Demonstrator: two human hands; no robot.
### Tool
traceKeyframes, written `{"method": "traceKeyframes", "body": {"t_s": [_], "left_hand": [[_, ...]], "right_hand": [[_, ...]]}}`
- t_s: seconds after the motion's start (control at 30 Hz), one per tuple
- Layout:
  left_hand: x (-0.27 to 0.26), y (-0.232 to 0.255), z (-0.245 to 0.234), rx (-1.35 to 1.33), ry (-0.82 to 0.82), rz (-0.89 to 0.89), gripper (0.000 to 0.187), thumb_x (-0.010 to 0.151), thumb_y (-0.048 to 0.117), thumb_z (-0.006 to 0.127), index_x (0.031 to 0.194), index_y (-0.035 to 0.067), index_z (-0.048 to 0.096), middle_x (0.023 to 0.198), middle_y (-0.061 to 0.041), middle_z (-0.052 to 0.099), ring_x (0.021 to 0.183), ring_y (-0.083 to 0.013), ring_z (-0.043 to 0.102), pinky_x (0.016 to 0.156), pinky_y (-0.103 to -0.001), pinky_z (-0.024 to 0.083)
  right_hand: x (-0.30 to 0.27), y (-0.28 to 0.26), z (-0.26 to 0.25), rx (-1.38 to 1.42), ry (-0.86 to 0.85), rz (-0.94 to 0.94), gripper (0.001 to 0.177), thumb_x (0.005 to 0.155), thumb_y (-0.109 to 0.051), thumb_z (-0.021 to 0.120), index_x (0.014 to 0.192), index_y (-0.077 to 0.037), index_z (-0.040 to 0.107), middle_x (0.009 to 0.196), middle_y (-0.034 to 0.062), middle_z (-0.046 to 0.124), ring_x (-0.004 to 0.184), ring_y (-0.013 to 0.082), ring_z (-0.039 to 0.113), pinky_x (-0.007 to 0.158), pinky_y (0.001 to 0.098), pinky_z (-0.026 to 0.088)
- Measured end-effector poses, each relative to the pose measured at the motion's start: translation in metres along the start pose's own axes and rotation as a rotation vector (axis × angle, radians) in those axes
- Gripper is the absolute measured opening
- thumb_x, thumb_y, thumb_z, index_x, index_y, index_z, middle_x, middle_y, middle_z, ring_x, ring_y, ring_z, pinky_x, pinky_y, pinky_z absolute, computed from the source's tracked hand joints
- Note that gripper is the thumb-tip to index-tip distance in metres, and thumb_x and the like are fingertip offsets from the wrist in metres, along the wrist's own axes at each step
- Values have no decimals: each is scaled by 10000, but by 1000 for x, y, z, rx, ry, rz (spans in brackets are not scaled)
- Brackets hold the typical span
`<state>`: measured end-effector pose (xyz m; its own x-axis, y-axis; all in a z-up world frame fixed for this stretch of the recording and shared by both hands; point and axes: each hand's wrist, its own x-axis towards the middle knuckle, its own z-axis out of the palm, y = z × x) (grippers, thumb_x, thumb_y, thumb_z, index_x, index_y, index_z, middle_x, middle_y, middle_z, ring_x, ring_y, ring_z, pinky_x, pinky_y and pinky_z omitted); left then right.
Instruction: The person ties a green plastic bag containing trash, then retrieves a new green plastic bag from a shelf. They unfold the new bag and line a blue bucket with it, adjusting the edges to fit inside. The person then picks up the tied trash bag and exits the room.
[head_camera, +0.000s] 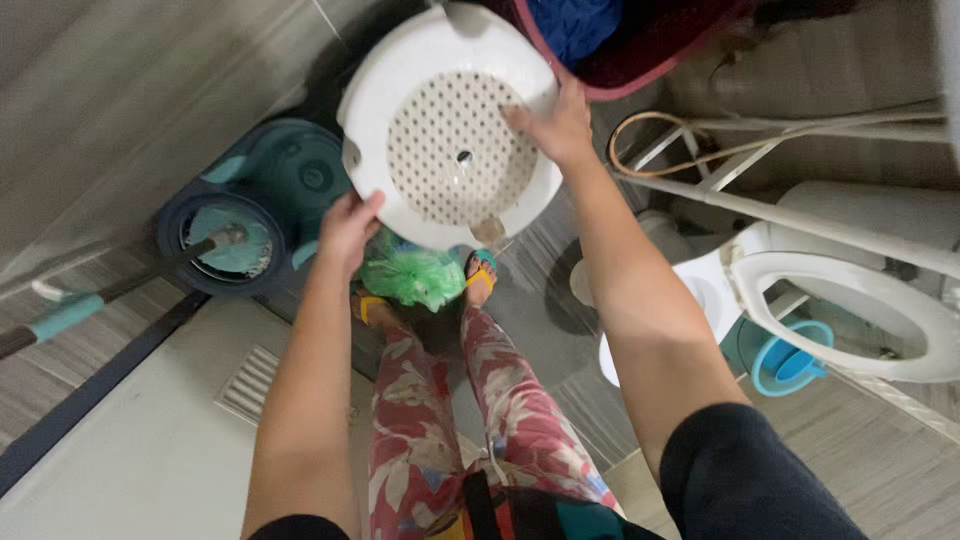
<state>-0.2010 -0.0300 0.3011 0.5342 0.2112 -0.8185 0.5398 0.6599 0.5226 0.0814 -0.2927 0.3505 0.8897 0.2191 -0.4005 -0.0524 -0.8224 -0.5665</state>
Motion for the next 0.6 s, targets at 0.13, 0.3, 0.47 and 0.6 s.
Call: {"method": "traceKeyframes", "body": {"t_s": [0.13,0.3,0.47,0.6], "left_hand": [[38,1,-18,7,-8,37,547,904,291,783,1368,59,606,1289,-32,697,1114,-174,672,979,-359,528],[72,10,-24,96,33,20,524,912,335,775,1325,42,639,1264,-54,711,1110,-170,689,986,-359,550],[85,34,-15,65,61,22,548,890,349,795,1326,56,643,1238,-50,725,1095,-174,716,976,-350,574],[82,42,-16,95,73,40,562,896,358,803,1335,58,621,1232,-51,734,1088,-162,734,971,-329,588]], "right_hand": [[23,8,31,143,-9,60,992,654,-427,926,1411,-18,433,1358,192,627,1265,315,631,1084,394,488],[57,27,57,100,22,-50,964,708,-363,960,1418,2,421,1332,194,644,1248,317,628,1070,398,481],[77,43,69,112,-5,-219,812,755,-312,928,1389,-19,513,1346,216,593,1223,361,609,1041,412,495],[79,53,65,-24,-99,-250,632,853,-330,887,1326,-22,604,1330,213,635,1260,373,601,1091,429,467]]}}
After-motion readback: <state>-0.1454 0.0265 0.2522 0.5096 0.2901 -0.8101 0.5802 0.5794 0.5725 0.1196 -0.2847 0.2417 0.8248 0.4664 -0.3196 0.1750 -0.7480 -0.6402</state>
